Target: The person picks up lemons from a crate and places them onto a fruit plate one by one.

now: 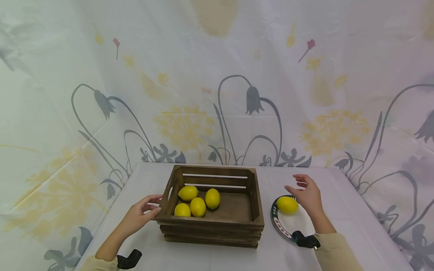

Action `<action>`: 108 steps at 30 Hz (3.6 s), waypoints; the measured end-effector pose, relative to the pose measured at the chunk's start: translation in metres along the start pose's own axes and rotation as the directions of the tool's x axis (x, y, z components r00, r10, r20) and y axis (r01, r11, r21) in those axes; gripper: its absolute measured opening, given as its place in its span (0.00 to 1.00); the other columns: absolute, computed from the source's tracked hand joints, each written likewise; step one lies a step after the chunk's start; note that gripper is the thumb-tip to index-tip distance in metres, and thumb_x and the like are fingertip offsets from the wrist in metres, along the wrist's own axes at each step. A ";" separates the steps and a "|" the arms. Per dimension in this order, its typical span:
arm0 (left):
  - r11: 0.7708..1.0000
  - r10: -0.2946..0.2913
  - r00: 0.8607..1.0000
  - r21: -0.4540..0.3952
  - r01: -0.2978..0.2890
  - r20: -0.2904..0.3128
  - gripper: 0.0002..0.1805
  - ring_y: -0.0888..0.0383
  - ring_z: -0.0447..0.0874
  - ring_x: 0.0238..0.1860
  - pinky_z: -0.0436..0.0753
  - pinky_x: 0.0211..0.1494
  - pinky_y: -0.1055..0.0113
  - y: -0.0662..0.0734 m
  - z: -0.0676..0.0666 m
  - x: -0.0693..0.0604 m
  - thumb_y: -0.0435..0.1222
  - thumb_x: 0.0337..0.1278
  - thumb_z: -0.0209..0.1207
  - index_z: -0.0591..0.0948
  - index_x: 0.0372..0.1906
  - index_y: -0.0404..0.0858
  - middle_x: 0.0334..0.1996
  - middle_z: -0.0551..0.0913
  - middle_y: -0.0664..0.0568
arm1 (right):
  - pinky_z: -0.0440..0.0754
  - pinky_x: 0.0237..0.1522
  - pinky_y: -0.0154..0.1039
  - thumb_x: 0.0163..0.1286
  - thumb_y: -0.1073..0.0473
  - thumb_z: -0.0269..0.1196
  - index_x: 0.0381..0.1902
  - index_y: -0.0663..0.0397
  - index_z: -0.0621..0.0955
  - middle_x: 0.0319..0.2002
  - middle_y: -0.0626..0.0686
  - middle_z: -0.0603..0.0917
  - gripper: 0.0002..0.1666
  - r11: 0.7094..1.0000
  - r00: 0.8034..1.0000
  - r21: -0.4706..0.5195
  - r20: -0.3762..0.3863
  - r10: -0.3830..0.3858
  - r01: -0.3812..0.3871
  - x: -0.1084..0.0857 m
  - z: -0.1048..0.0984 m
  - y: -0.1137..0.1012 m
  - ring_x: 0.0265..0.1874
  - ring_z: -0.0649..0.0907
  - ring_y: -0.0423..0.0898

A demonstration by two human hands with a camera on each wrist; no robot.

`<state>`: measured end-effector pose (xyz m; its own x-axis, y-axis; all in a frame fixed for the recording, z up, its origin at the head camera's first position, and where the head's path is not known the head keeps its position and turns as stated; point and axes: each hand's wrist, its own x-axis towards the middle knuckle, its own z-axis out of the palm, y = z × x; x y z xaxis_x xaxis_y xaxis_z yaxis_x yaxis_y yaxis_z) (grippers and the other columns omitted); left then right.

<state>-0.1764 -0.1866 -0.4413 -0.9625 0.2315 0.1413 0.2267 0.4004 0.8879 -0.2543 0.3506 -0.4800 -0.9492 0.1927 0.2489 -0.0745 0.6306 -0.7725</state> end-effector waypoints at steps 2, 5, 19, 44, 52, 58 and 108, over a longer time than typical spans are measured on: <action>1.000 0.002 1.000 -0.001 -0.002 -0.001 0.23 0.48 0.80 0.43 0.82 0.34 0.70 0.000 0.000 0.000 0.36 0.58 0.61 0.73 0.58 0.33 0.48 0.77 0.40 | 0.78 0.48 0.45 0.57 0.43 0.67 0.57 0.57 0.71 0.53 0.59 0.73 0.36 1.000 1.000 0.001 -0.001 -0.010 0.010 -0.001 0.000 -0.009 0.50 0.73 0.55; 1.000 0.006 1.000 -0.004 -0.006 -0.002 0.23 0.48 0.80 0.43 0.82 0.34 0.70 -0.001 0.000 0.001 0.35 0.58 0.60 0.72 0.59 0.33 0.48 0.77 0.41 | 0.75 0.50 0.49 0.60 0.49 0.66 0.56 0.63 0.71 0.53 0.65 0.72 0.33 0.999 1.000 0.041 0.020 -0.006 0.005 -0.017 -0.010 -0.061 0.51 0.72 0.60; 1.000 -0.004 1.000 -0.014 0.004 0.000 0.23 0.47 0.79 0.45 0.82 0.35 0.70 -0.002 0.000 0.001 0.35 0.59 0.60 0.72 0.59 0.33 0.49 0.77 0.40 | 0.68 0.38 0.17 0.61 0.54 0.66 0.56 0.66 0.71 0.53 0.66 0.72 0.31 0.993 0.996 0.074 0.025 -0.091 0.089 -0.007 -0.002 -0.091 0.51 0.73 0.61; 0.999 -0.024 1.000 -0.028 0.024 -0.008 0.24 0.47 0.80 0.45 0.82 0.34 0.68 -0.001 0.001 0.001 0.35 0.58 0.60 0.72 0.59 0.34 0.49 0.77 0.40 | 0.72 0.41 0.21 0.59 0.59 0.67 0.54 0.66 0.72 0.50 0.64 0.74 0.28 0.969 0.988 0.201 0.024 -0.153 0.145 0.008 0.021 -0.130 0.50 0.73 0.60; 0.999 -0.020 1.000 -0.040 0.020 -0.002 0.24 0.48 0.80 0.44 0.82 0.35 0.68 -0.003 0.001 0.001 0.35 0.59 0.60 0.72 0.60 0.33 0.50 0.76 0.40 | 0.72 0.41 0.23 0.58 0.62 0.68 0.53 0.67 0.73 0.49 0.64 0.74 0.27 0.960 0.981 0.211 0.024 -0.192 0.183 0.015 0.031 -0.138 0.49 0.74 0.60; 1.000 -0.017 1.000 -0.027 0.017 -0.007 0.24 0.47 0.80 0.45 0.82 0.34 0.68 -0.003 0.000 0.001 0.35 0.59 0.60 0.72 0.59 0.34 0.49 0.77 0.40 | 0.73 0.41 0.26 0.57 0.61 0.68 0.53 0.66 0.73 0.48 0.64 0.75 0.27 0.959 0.980 0.215 0.032 -0.197 0.185 0.018 0.036 -0.145 0.49 0.74 0.59; 1.000 -0.005 1.000 -0.026 0.004 -0.009 0.24 0.47 0.79 0.45 0.82 0.35 0.69 -0.001 0.000 -0.001 0.36 0.58 0.60 0.72 0.59 0.34 0.49 0.77 0.40 | 0.78 0.44 0.50 0.55 0.60 0.70 0.51 0.60 0.75 0.47 0.61 0.78 0.26 0.967 0.912 0.190 0.341 -0.228 0.171 0.020 0.115 -0.180 0.46 0.78 0.58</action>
<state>-0.1758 -0.1869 -0.4428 -0.9648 0.2221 0.1409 0.2185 0.3781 0.8996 -0.2946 0.1545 -0.4028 -0.9530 -0.2241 0.2039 -0.2920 0.4999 -0.8154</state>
